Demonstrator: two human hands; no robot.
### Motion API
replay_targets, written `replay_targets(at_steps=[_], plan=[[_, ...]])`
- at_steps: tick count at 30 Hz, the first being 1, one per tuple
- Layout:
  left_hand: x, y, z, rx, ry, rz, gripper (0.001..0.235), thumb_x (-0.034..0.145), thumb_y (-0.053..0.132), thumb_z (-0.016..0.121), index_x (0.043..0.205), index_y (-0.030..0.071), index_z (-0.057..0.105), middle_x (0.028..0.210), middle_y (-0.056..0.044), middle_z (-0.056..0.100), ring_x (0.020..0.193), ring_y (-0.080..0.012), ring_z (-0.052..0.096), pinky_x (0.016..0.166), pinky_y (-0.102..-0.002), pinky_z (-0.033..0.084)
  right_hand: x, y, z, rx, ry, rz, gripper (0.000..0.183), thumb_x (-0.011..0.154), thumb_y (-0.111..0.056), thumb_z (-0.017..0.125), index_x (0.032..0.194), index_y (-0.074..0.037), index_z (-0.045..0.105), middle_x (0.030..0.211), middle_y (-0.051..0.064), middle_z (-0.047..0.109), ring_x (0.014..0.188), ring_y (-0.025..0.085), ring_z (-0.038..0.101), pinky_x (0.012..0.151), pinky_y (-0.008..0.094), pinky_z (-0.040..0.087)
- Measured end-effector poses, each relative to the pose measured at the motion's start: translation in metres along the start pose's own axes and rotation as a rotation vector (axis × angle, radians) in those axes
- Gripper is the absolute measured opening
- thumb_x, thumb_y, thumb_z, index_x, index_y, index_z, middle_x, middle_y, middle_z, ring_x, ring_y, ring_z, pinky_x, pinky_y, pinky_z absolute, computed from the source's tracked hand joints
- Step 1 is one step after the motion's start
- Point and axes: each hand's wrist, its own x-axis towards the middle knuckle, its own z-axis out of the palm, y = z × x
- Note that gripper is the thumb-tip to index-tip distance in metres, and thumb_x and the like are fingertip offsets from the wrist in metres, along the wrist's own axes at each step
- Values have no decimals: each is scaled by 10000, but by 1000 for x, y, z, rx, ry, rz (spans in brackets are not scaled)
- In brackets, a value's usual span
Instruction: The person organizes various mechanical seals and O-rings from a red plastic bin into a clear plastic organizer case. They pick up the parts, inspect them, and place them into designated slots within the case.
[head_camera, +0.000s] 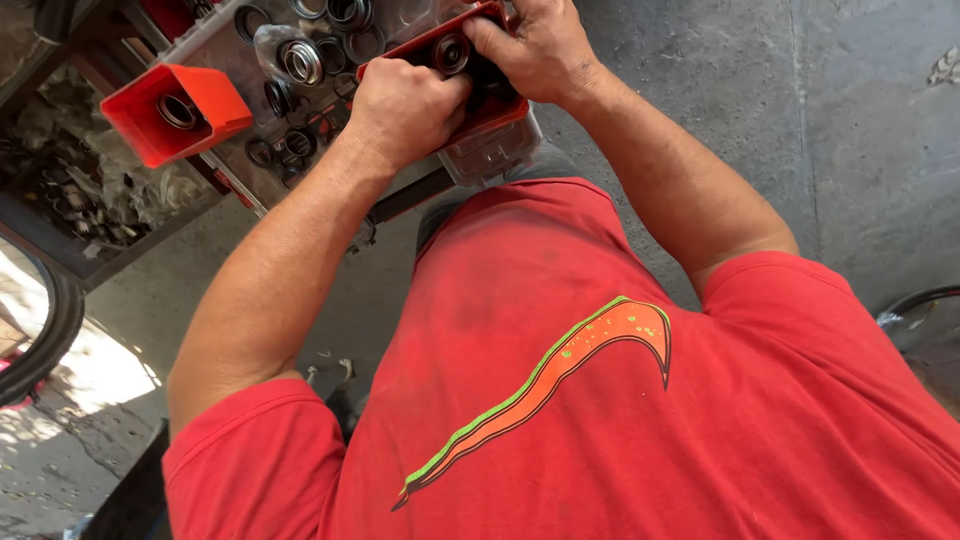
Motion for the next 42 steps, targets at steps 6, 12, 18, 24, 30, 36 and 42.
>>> replay_targets(at_steps=[6, 12, 18, 24, 30, 36, 42], plan=[[-2, 21, -88, -558, -182, -490, 253, 1002, 359, 578, 1076, 166, 726, 877, -201, 764, 802, -491, 700, 667, -623, 511, 7, -9, -12, 49, -20, -169, 189, 966, -165, 740, 1146, -116, 765, 1032, 13, 785, 830, 170, 718, 704, 336, 573], [-23, 28, -121, -1487, -121, -1033, 175, 1040, 223, 566, 915, 134, 650, 659, 21, 621, 555, -84, 496, 528, -255, 419, 8, -32, -21, 53, -82, -229, 202, 950, -108, 744, 1150, -115, 717, 1125, 33, 728, 1012, 227, 640, 845, 366, 516], [-56, 32, -87, -2004, 162, -1133, 88, 1029, 196, 635, 1000, 115, 648, 727, 12, 565, 601, -59, 499, 442, -194, 310, 1, -39, -41, 70, -169, -223, 274, 1007, -106, 760, 1267, -100, 674, 1222, 109, 634, 1046, 246, 643, 817, 363, 549], [-61, 37, -88, -2061, 261, -1143, 74, 1030, 173, 625, 1032, 104, 651, 763, -2, 580, 593, -53, 496, 426, -174, 317, -3, -42, -61, 103, -241, -205, 292, 1046, -120, 737, 1318, -92, 636, 1313, 88, 609, 1164, 244, 626, 825, 371, 554], [-58, 41, -88, -1557, 190, -1104, 137, 1065, 225, 597, 980, 121, 620, 692, 1, 616, 578, -74, 475, 547, -251, 386, -6, -18, -61, 70, -188, -270, 350, 1038, -158, 805, 1336, -42, 660, 1274, 110, 692, 1142, 280, 638, 786, 380, 581], [-47, 42, -60, -268, 95, -768, 176, 1039, 316, 642, 967, 159, 676, 610, -43, 678, 505, -332, 657, 416, -488, 459, -7, -8, -65, 114, -242, -171, 384, 1053, -163, 853, 1333, -37, 622, 1205, 150, 662, 1104, 258, 673, 817, 358, 615], [-14, 42, -64, 2, 15, -555, 174, 856, 348, 739, 970, 255, 647, 717, 44, 719, 511, -265, 692, 363, -421, 466, -8, -5, -61, 162, -262, -163, 297, 1058, -133, 822, 1284, -19, 666, 1217, 128, 690, 1128, 241, 685, 822, 345, 606]])
